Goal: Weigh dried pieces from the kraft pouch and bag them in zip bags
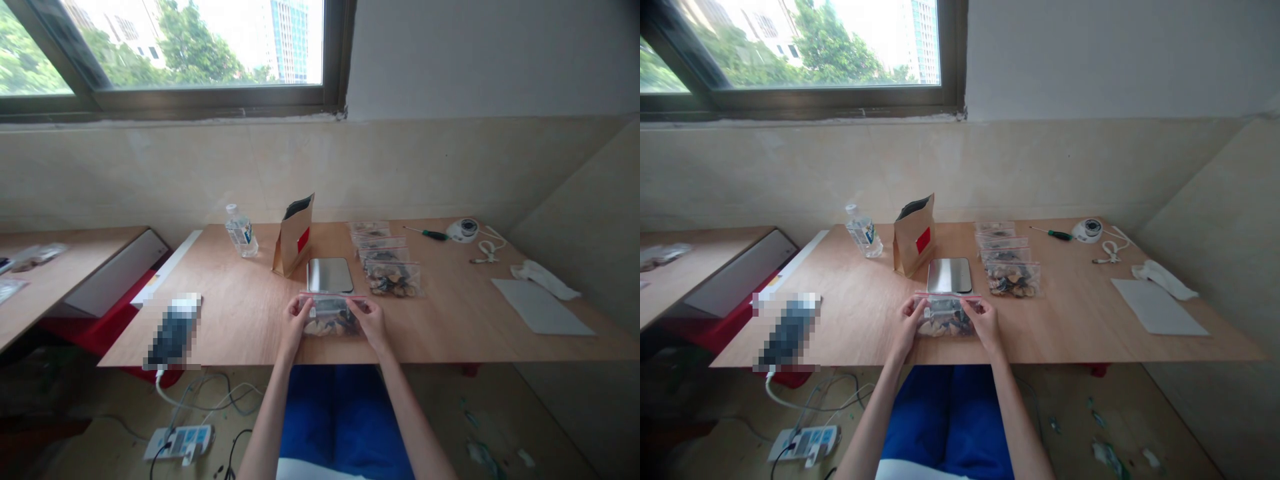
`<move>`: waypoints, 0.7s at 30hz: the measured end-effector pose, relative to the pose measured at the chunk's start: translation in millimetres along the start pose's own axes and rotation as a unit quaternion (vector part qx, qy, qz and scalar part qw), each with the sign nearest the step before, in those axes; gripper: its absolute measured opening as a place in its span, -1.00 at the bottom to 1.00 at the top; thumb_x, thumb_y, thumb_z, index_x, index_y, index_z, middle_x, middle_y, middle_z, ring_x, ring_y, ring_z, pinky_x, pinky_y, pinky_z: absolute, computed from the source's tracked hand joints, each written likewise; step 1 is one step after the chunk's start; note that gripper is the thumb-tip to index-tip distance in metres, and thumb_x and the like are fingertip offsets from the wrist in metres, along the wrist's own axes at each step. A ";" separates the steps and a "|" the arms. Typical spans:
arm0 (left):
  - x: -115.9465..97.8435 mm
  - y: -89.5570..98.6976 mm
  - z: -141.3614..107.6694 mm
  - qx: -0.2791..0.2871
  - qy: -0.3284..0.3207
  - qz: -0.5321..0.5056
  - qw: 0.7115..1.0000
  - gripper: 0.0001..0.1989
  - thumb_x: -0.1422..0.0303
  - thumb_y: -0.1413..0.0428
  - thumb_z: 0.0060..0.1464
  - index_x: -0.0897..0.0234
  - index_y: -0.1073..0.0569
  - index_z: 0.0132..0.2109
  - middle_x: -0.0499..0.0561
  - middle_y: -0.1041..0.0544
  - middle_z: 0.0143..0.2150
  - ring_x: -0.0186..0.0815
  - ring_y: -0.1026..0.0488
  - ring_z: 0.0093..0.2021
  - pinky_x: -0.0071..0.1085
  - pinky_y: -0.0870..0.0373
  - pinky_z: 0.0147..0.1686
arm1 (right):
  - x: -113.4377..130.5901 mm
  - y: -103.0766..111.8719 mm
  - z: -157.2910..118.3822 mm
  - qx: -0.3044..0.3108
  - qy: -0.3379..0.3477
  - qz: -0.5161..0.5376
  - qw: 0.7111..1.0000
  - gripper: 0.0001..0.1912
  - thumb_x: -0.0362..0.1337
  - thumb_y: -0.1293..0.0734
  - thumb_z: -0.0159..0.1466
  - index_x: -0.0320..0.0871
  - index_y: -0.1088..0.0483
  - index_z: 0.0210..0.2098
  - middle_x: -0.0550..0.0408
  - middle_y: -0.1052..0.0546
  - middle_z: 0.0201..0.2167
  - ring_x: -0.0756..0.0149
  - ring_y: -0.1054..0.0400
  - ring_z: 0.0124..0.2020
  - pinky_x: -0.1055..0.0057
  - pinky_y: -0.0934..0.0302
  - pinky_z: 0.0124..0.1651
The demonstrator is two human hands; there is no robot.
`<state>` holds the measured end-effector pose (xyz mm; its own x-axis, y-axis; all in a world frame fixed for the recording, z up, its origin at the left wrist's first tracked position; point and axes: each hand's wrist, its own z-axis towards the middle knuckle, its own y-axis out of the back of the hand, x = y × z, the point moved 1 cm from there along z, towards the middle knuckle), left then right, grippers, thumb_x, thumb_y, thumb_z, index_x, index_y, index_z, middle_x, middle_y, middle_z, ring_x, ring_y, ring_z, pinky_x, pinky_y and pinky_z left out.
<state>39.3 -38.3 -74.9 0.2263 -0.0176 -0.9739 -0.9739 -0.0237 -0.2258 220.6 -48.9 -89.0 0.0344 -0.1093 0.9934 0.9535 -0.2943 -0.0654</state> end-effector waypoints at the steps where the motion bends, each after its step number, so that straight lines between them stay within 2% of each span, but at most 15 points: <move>1: 0.7 0.1 0.6 0.005 -0.001 0.007 1.000 -0.69 0.15 -0.17 -0.05 0.35 -0.49 -0.28 0.03 -0.53 -0.35 -0.32 -0.46 -0.35 -0.46 -0.39 -0.37 | 0.5 0.0 -0.1 -0.001 0.005 -0.003 1.000 -0.71 -0.09 -0.41 0.05 -0.20 -0.50 -0.38 0.03 -0.57 -0.43 0.24 -0.44 -0.37 0.34 -0.29 -0.26; 6: 4.0 1.2 1.7 -0.006 -0.007 0.029 1.000 -0.72 0.18 -0.19 -0.06 0.34 -0.49 -0.32 -0.02 -0.52 -0.40 -0.35 -0.46 -0.36 -0.50 -0.37 -0.39 | -0.7 -0.3 -0.8 0.011 0.029 -0.007 1.000 -0.74 -0.11 -0.39 0.07 -0.19 -0.50 -0.37 0.04 -0.57 -0.41 0.25 -0.44 -0.33 0.36 -0.29 -0.21; 12: 6.3 2.2 0.4 -0.002 0.030 -0.020 0.999 -0.67 0.18 -0.21 -0.09 0.32 -0.48 -0.23 0.03 -0.56 -0.29 -0.27 -0.50 -0.27 -0.43 -0.42 -0.31 | -5.3 0.1 1.1 0.017 0.026 -0.009 0.999 -0.73 -0.09 -0.38 0.08 -0.19 -0.49 -0.35 0.04 -0.55 -0.41 0.27 -0.42 -0.36 0.38 -0.29 -0.26; 17: 8.7 3.7 1.3 -0.019 0.018 -0.005 1.000 -0.68 0.19 -0.20 -0.08 0.33 -0.49 -0.22 0.04 -0.56 -0.30 -0.28 -0.50 -0.28 -0.42 -0.40 -0.28 | -3.2 -2.1 3.2 0.009 0.066 -0.026 0.997 -0.74 -0.09 -0.38 0.09 -0.19 -0.48 -0.39 0.07 -0.52 -0.42 0.31 -0.40 -0.38 0.41 -0.28 -0.28; 21: 7.1 3.3 0.3 -0.018 0.011 0.002 1.000 -0.67 0.17 -0.19 -0.07 0.33 -0.49 -0.23 0.04 -0.55 -0.30 -0.28 -0.49 -0.28 -0.43 -0.40 -0.29 | 1.8 -4.8 1.6 -0.001 0.054 -0.008 0.999 -0.74 -0.10 -0.40 0.06 -0.20 -0.47 -0.41 0.07 -0.53 -0.45 0.30 -0.40 -0.40 0.40 -0.28 -0.29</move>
<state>37.7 -38.2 -82.6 0.2237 -0.0389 -0.9739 -0.9734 -0.0598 -0.2212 216.5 -46.2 -86.7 -0.0143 -0.2059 0.9785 0.9529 -0.2993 -0.0490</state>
